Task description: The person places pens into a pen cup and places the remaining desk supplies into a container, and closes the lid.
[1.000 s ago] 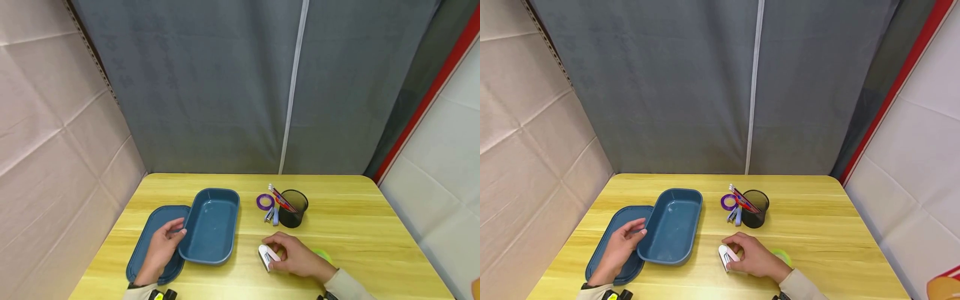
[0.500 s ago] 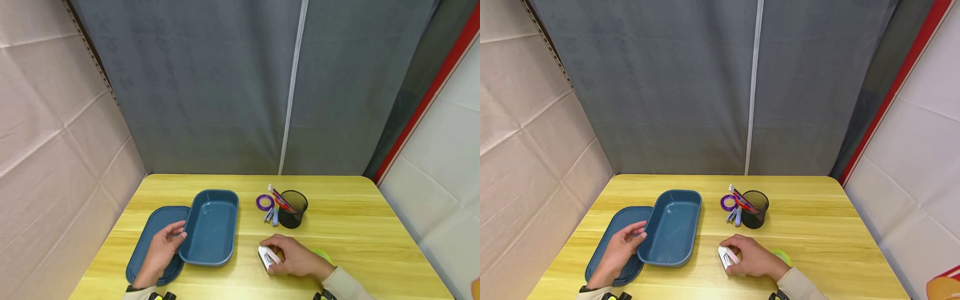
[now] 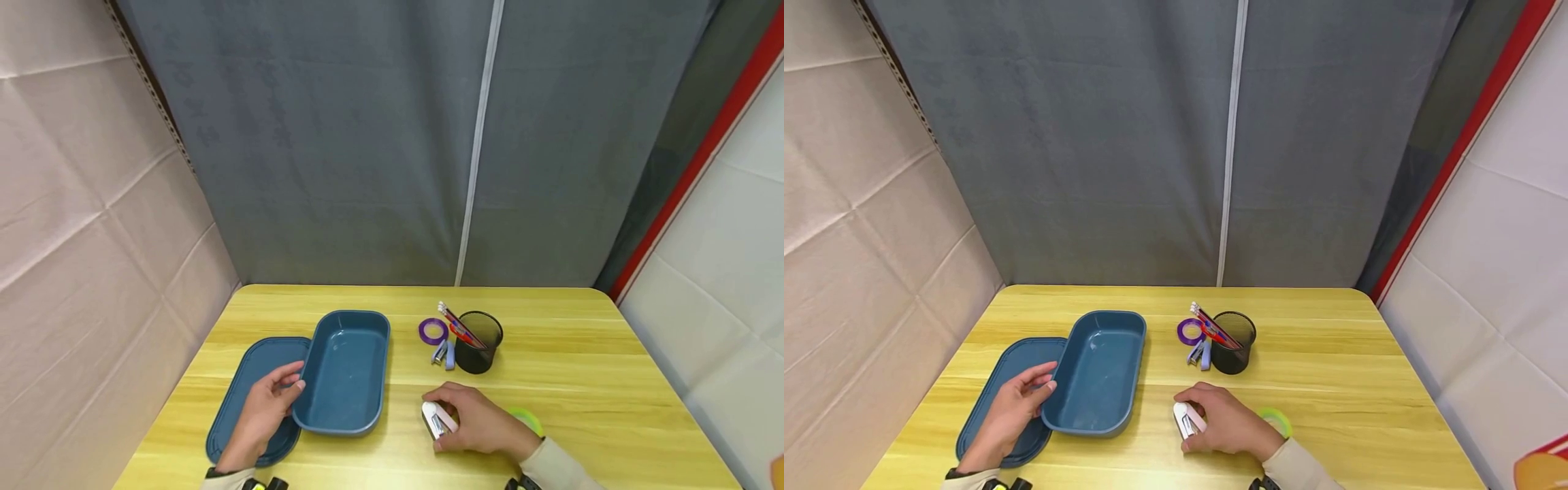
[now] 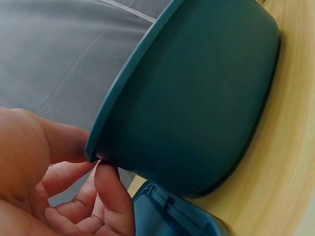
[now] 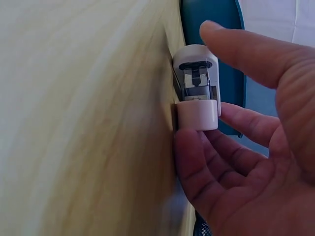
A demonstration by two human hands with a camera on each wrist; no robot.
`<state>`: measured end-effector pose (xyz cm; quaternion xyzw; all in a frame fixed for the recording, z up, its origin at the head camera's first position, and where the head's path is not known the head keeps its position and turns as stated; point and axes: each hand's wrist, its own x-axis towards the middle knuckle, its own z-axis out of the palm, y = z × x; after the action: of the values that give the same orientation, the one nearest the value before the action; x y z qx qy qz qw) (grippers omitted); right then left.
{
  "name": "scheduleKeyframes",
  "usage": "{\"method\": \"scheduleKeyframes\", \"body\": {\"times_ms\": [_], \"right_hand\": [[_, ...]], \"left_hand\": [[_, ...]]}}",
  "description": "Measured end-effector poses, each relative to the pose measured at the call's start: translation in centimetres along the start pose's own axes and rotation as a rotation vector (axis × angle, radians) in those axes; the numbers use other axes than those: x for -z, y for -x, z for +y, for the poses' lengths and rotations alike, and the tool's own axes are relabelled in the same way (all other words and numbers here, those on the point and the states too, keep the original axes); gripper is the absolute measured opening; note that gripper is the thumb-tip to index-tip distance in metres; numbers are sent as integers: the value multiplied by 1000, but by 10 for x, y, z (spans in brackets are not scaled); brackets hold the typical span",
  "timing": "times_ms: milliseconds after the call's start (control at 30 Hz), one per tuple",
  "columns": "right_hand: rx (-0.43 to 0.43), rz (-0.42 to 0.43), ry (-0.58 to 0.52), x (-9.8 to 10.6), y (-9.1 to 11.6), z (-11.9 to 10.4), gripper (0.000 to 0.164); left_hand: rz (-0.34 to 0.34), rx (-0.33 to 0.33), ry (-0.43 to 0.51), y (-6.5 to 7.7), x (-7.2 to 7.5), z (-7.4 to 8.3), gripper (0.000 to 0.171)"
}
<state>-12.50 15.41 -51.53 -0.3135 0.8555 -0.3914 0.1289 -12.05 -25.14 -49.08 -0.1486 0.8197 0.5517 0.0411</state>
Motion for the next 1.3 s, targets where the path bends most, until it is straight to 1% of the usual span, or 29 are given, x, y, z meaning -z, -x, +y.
{"method": "scheduleKeyframes", "body": {"times_ms": [133, 300, 467, 600, 867, 933, 1067, 1300], "right_hand": [[1, 20, 35, -2, -1, -1, 72], [-28, 16, 51, -3, -3, -3, 68], [-38, 12, 50, -3, -3, -3, 64], [-44, 8, 20, -1, -2, -2, 62], [2, 11, -53, 1, -1, 1, 61], [3, 4, -61, 0, -1, 1, 61], [11, 6, -47, 0, -1, 1, 64], [33, 47, -11, -2, 0, 0, 63]], "left_hand": [[-3, 11, 16, 0, 1, -1, 48], [-7, 19, 32, -1, 1, -2, 48], [-16, 28, 41, -1, 2, -4, 48], [-19, 34, 49, -1, 2, -5, 48], [-29, 25, 49, -1, 2, -4, 49], [-30, 33, 45, -1, 2, -4, 49], [-28, 44, 45, -2, 2, -4, 49], [-27, 40, 45, -2, 1, -3, 49]]}}
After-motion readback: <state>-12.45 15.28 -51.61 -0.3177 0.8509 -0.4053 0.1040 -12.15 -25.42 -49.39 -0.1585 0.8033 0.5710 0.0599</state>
